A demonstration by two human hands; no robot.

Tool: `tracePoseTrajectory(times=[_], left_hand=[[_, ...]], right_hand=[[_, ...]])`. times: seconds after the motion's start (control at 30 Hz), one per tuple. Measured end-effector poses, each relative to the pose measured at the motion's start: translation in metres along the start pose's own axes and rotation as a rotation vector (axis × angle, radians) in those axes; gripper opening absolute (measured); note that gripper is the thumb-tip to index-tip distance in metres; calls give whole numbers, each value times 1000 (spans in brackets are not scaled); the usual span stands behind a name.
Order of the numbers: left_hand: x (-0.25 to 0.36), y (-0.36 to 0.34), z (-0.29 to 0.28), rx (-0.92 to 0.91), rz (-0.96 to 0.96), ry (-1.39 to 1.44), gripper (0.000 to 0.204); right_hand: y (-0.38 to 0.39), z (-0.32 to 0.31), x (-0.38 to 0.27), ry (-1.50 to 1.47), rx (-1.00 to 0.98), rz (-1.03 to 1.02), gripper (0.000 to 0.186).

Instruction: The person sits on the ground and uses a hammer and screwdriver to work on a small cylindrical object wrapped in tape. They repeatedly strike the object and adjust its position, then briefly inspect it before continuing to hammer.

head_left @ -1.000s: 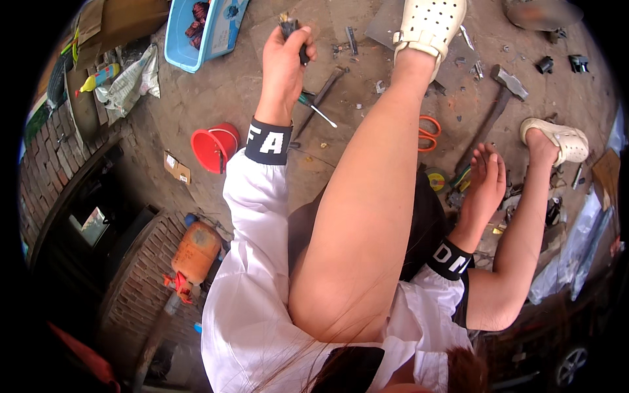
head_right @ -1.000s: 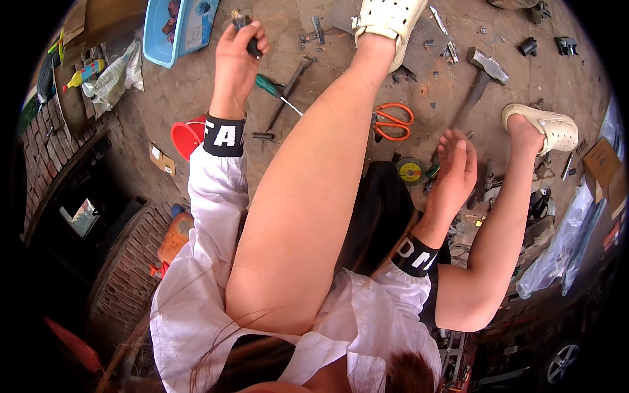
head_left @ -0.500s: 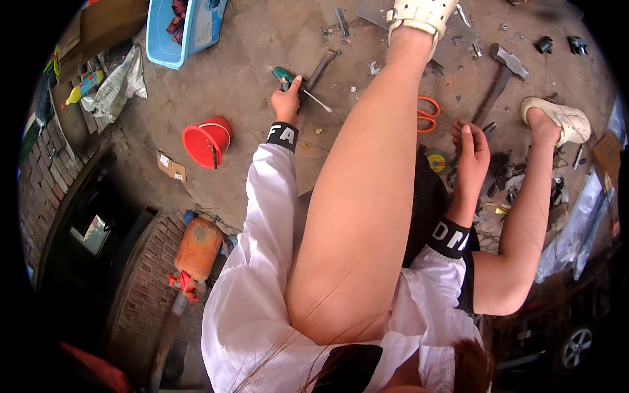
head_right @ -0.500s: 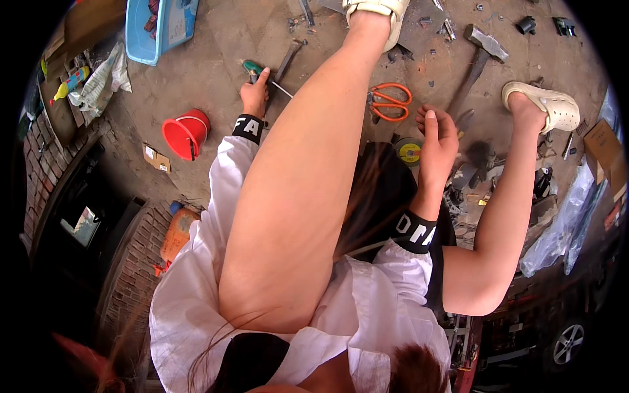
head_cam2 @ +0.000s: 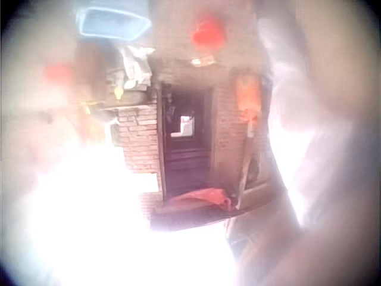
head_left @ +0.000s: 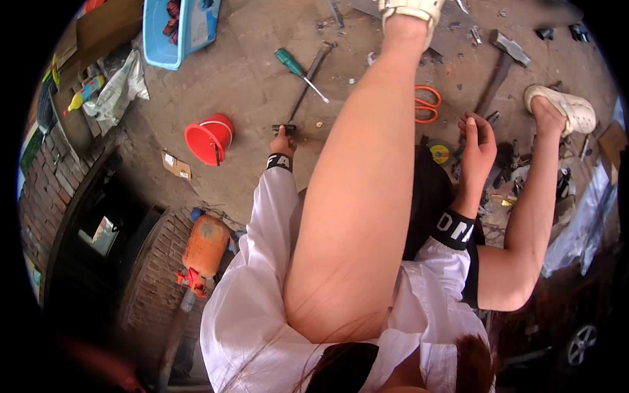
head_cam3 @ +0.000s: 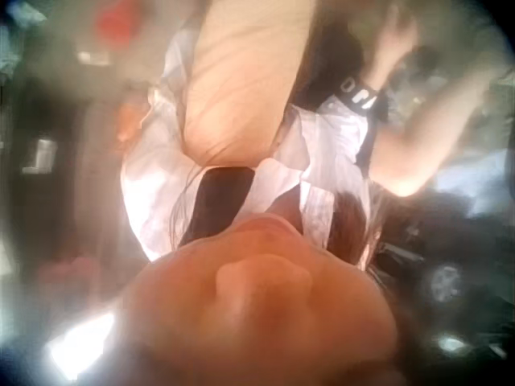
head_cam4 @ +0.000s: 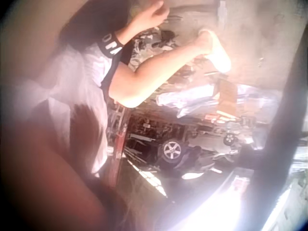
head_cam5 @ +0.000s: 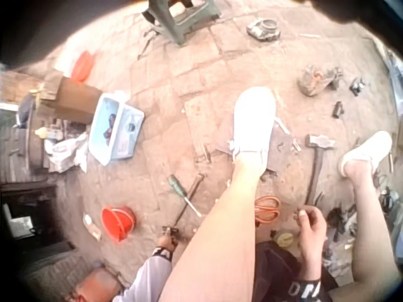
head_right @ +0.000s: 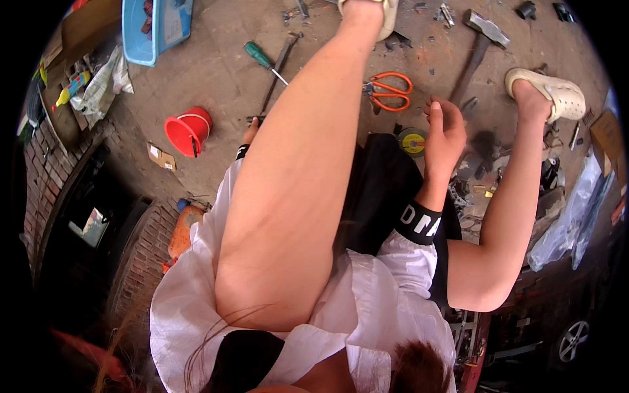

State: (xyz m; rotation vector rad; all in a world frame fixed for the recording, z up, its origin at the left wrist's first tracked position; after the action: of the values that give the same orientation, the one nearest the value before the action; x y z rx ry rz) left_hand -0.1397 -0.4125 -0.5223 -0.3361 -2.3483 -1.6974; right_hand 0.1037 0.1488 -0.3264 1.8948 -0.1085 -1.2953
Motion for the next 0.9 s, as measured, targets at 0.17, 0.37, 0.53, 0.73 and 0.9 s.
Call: tracePoseTrajectory(times=[0.17,0.37,0.53,0.73,0.9], left_hand=[[2,-33,126,-328,75,-39,31],[53,55,428,-745,220,-137,36],[50,98,524,-857,276,-192,44],[50,109,543,-880,310,-252,56],[85,89,460,-750,426,-255,50]], right_hand=[[17,-104,37,-280,728,-144,15],[31,-122,89,-375,879,-25,12],[28,-29,171,69,519,189,15],[68,91,188,458,-72,341,22],[67,97,196,519,-170,414,25]])
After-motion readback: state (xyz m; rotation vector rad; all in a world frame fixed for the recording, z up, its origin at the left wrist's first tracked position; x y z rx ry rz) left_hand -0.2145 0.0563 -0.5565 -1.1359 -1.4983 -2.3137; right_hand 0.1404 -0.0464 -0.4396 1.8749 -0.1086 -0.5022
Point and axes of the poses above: each hand's wrist, its own y-axis away from the middle knuckle, its own z-axis out of the palm, x = y × z, the point moved 9 cm from there along -y, towards the middle knuckle, and after that the axes turned 12 degrees about -x, right-handed, at the moved point
